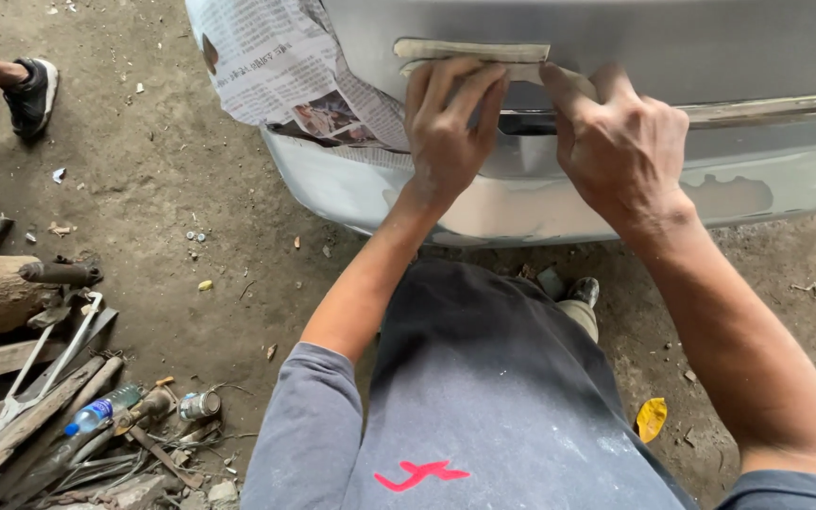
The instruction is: The person applies strips of masking tape to the front bumper of a silver car, smoothing them down by hand. They also adjust a piece of newspaper taped to the bumper to cover a specific area.
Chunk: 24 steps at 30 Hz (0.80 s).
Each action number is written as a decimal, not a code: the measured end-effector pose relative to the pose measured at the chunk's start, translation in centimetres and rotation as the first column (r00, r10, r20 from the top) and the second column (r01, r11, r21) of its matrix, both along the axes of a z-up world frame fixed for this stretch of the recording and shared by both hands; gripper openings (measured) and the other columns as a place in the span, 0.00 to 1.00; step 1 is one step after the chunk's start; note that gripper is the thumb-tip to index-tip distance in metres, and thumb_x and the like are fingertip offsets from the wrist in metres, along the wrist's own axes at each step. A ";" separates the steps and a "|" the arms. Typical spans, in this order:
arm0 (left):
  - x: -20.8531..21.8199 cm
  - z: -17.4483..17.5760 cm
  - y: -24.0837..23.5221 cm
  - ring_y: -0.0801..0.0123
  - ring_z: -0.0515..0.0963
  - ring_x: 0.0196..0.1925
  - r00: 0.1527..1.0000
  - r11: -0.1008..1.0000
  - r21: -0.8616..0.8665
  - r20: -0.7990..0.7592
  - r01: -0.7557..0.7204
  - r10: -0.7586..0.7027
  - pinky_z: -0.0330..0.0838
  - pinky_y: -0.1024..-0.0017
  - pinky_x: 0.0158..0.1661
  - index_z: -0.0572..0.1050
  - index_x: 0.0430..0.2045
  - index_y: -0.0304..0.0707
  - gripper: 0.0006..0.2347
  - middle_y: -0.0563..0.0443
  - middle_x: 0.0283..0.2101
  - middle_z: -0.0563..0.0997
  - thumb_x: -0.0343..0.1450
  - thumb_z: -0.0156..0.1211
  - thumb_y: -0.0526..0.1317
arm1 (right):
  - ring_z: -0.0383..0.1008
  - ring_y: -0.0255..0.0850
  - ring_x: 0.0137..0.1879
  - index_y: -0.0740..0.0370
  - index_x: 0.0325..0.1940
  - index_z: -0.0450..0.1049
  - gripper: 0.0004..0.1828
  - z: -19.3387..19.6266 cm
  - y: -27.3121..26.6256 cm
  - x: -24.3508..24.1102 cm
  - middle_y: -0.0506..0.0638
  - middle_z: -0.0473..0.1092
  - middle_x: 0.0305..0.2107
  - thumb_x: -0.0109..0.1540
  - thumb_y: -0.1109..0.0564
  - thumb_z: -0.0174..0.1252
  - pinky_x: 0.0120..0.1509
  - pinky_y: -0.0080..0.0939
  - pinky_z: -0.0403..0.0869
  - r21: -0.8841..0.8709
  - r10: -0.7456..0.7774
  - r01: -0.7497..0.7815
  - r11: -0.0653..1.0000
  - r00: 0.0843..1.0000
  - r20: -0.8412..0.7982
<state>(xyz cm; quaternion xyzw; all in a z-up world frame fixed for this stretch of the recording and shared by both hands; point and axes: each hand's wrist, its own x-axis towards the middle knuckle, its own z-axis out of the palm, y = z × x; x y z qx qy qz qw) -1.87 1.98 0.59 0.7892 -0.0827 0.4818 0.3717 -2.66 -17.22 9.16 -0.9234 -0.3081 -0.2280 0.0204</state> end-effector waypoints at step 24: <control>1.0 1.6 0.4 0.61 0.78 0.42 0.996 0.994 0.092 0.063 0.059 -0.065 0.76 0.61 0.43 0.80 0.32 0.40 0.07 0.54 0.38 0.78 0.69 0.76 0.38 | 0.81 0.48 0.36 0.69 0.37 0.76 0.09 -3.3 2.0 -0.7 0.64 0.75 0.49 0.68 0.60 0.65 0.35 0.39 0.80 0.499 0.064 0.003 0.867 0.991 -0.117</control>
